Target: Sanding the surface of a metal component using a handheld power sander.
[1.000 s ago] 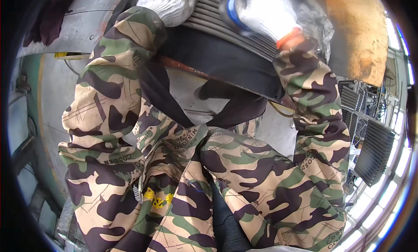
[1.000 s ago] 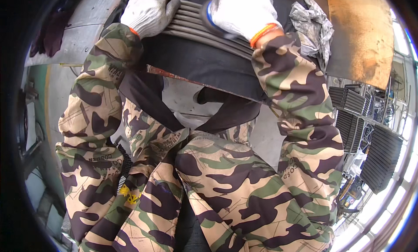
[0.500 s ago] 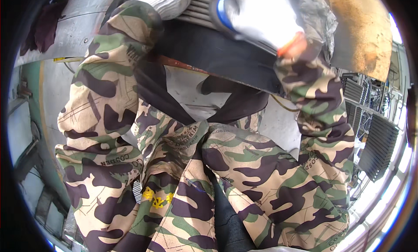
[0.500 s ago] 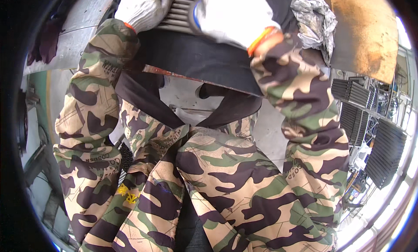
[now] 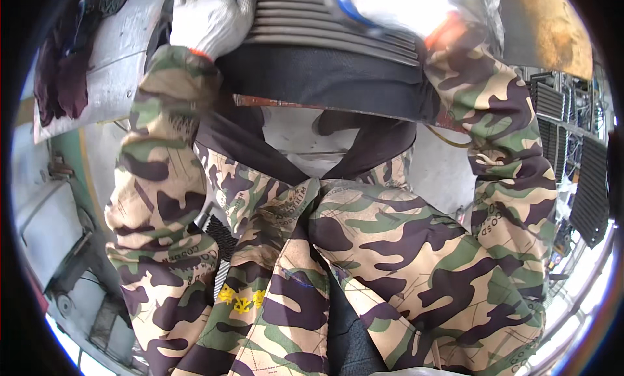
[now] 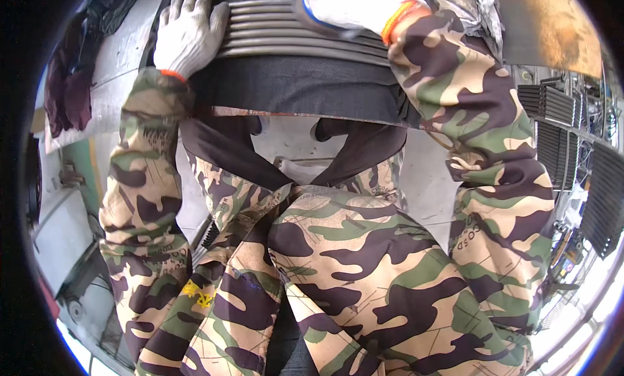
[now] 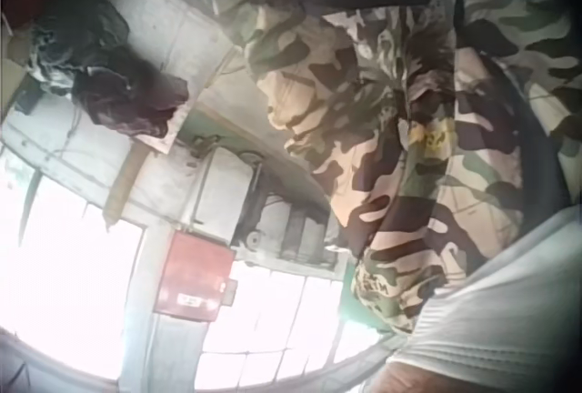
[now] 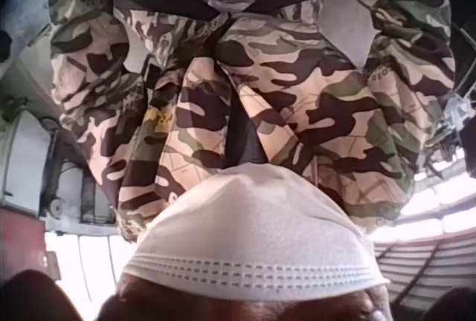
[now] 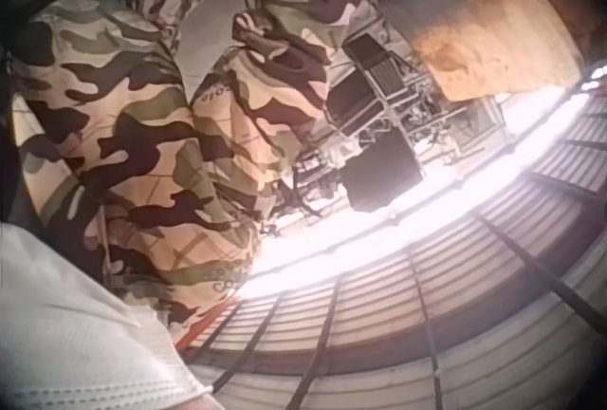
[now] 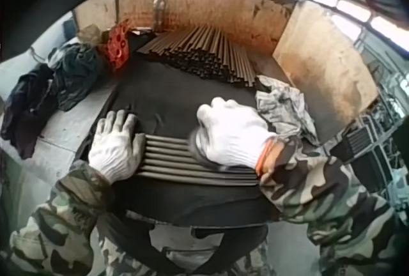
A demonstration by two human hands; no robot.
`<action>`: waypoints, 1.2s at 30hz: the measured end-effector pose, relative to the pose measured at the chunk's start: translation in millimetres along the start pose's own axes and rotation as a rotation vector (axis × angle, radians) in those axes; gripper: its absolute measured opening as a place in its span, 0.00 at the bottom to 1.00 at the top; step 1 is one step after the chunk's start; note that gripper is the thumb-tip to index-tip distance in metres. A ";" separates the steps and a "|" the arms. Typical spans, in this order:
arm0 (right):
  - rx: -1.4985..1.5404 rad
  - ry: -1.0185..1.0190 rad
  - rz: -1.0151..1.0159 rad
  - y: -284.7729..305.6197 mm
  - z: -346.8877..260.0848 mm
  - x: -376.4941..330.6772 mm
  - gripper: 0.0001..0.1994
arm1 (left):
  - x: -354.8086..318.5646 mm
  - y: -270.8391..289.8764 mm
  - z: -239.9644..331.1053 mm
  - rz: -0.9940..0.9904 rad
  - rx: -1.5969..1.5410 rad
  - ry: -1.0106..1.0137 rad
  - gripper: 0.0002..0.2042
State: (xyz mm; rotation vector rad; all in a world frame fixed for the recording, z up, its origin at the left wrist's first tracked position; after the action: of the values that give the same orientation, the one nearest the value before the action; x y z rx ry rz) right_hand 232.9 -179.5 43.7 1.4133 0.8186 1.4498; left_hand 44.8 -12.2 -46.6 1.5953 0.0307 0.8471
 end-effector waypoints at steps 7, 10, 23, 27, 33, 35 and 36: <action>0.105 0.068 0.060 23.5 -9.9 -20.8 0.07 | 3.6 2.0 -31.4 0.010 0.227 -0.148 0.19; 0.056 0.064 0.135 8.2 9.6 -14.8 0.08 | 5.7 -7.4 -49.5 0.013 0.378 -0.298 0.16; 0.171 0.078 0.108 24.6 0.7 -37.2 0.08 | 13.7 -29.2 -66.8 0.051 0.311 -0.238 0.18; 0.113 -0.013 0.016 24.4 18.4 -28.7 0.10 | 18.3 -31.2 -66.7 0.038 0.276 -0.213 0.25; 0.184 0.025 0.024 30.3 8.3 -44.0 0.10 | 7.9 -27.3 -63.6 0.067 0.306 -0.228 0.25; 0.136 -0.021 0.020 30.3 16.8 -41.7 0.10 | 5.9 -17.3 -51.1 0.019 0.278 -0.218 0.24; 0.103 -0.034 0.026 22.9 24.9 -38.3 0.10 | 2.3 -16.3 -49.4 0.019 0.257 -0.225 0.24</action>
State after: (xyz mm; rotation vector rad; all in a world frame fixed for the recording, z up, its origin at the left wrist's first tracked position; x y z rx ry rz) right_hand 250.4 -226.4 53.6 1.5271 0.8673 1.4162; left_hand 27.6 34.6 -61.4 1.9276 -0.0376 0.6943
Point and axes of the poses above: each hand's wrist, its own x-axis towards the middle knuckle, its own y-axis out of the back of the hand, z = x × y, the point moved 1 cm from there along x, towards the middle knuckle, and after that the axes turned 5 degrees about z, right-handed, at the moved point
